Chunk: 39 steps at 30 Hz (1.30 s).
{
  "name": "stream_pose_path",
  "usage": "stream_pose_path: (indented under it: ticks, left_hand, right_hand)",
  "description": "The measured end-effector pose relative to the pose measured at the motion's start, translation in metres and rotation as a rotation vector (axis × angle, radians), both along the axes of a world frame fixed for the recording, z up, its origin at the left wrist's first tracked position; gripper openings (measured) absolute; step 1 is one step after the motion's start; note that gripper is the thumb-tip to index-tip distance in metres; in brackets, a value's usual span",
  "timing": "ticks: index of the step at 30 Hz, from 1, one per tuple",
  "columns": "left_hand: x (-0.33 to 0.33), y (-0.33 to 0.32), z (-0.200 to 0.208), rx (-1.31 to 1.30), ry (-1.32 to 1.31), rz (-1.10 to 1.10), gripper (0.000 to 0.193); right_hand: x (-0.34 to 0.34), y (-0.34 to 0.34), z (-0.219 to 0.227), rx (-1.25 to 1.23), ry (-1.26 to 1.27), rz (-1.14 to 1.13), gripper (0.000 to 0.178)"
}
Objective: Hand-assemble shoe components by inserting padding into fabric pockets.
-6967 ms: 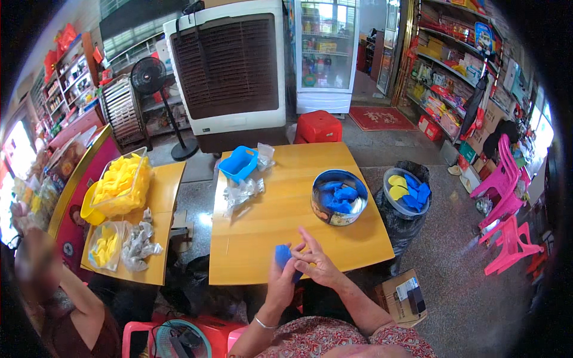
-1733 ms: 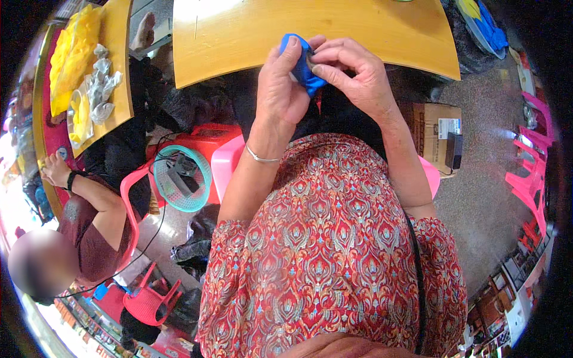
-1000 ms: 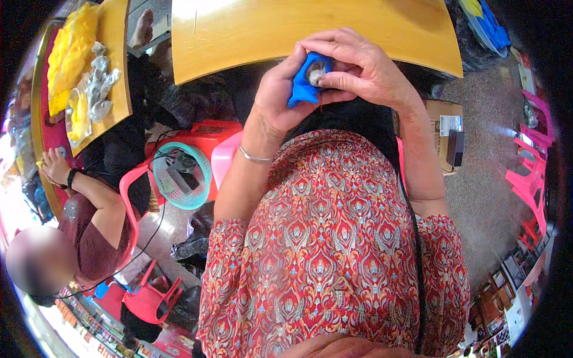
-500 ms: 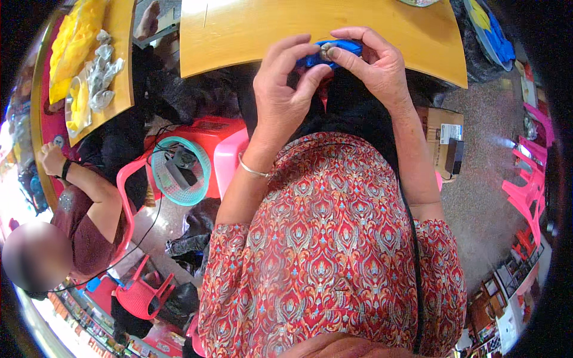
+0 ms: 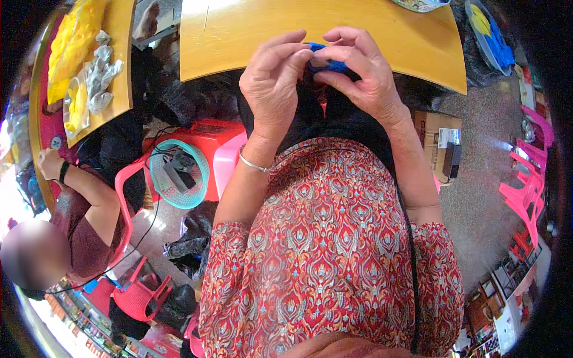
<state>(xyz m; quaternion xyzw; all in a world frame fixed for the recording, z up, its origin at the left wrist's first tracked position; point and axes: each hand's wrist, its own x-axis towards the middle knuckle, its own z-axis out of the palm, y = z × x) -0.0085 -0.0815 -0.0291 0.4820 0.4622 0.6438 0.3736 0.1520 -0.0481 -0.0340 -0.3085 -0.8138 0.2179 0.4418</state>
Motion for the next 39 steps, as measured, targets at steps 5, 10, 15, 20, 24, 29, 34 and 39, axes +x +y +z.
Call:
stream_pose_path:
  ticks: [5,10,15,20,24,29,34,39]
  left_hand:
    - [-0.013,0.002,-0.010,0.207,0.250,0.075,0.007]
    - [-0.014,0.001,0.005,0.151,0.222,0.107,0.006]
    - [-0.009,0.003,-0.005,0.115,-0.197,-0.119,0.019]
    - [0.002,-0.003,-0.016,-0.171,-0.785,-0.350,0.034]
    - [0.009,-0.001,-0.013,-0.183,-0.905,-0.326,0.029]
    - [0.014,0.002,-0.006,-0.150,-0.832,-0.273,0.032]
    - [0.019,-0.002,-0.001,-0.246,-0.903,-0.239,0.036]
    - [0.016,-0.001,-0.002,-0.242,-0.813,-0.249,0.037]
  right_hand:
    - [-0.003,0.003,0.011,-0.005,-0.035,0.005,0.025]
    - [-0.002,0.003,0.031,-0.131,-0.096,0.106,0.024]
    - [0.006,0.005,0.017,-0.561,0.202,0.225,0.017]
    - [0.005,0.002,0.013,-0.535,0.406,0.208,0.014]
    - [0.001,-0.003,0.029,-0.326,0.152,0.151,0.016]
    - [-0.004,-0.011,0.028,-0.172,-0.025,0.057,0.023]
    - [-0.004,-0.011,0.036,-0.001,-0.276,-0.056,0.035]
    - [-0.004,-0.014,0.029,0.035,-0.359,-0.129,0.038]
